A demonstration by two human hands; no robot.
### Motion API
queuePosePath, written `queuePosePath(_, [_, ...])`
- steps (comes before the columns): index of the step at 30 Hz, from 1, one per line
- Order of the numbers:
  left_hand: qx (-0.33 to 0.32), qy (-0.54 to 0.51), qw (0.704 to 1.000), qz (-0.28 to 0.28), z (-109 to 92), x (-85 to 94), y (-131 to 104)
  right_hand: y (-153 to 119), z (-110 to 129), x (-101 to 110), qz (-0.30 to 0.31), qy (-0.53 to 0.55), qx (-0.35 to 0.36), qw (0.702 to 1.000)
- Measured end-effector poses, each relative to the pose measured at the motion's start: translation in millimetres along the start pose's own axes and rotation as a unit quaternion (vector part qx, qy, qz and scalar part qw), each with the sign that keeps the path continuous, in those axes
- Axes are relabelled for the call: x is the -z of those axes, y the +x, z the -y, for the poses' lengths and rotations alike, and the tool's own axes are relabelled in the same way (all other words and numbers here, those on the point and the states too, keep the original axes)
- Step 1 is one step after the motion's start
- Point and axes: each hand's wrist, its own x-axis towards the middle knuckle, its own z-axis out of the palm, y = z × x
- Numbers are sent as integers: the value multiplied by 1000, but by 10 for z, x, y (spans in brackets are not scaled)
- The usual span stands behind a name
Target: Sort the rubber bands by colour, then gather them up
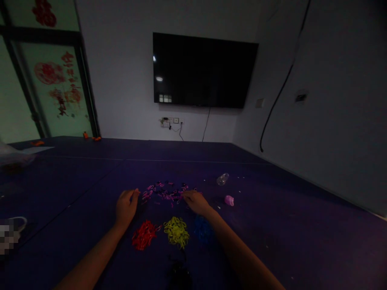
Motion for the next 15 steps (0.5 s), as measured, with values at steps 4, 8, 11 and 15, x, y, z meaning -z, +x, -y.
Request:
queuePosePath(4, [-9,6,1000,6,-38,-4,11,-51,14,11,16,-40,12,999])
queuePosePath(8, [-34,30,998,39,-84,-22,35,-48,28,36,23,-75,26,997])
queuePosePath(11, [-52,38,996,53,-106,-46,48,-38,20,32,24,-88,20,996])
queuePosePath(15, [-66,41,994,72,-114,-74,58,-46,15,28,27,-93,19,995])
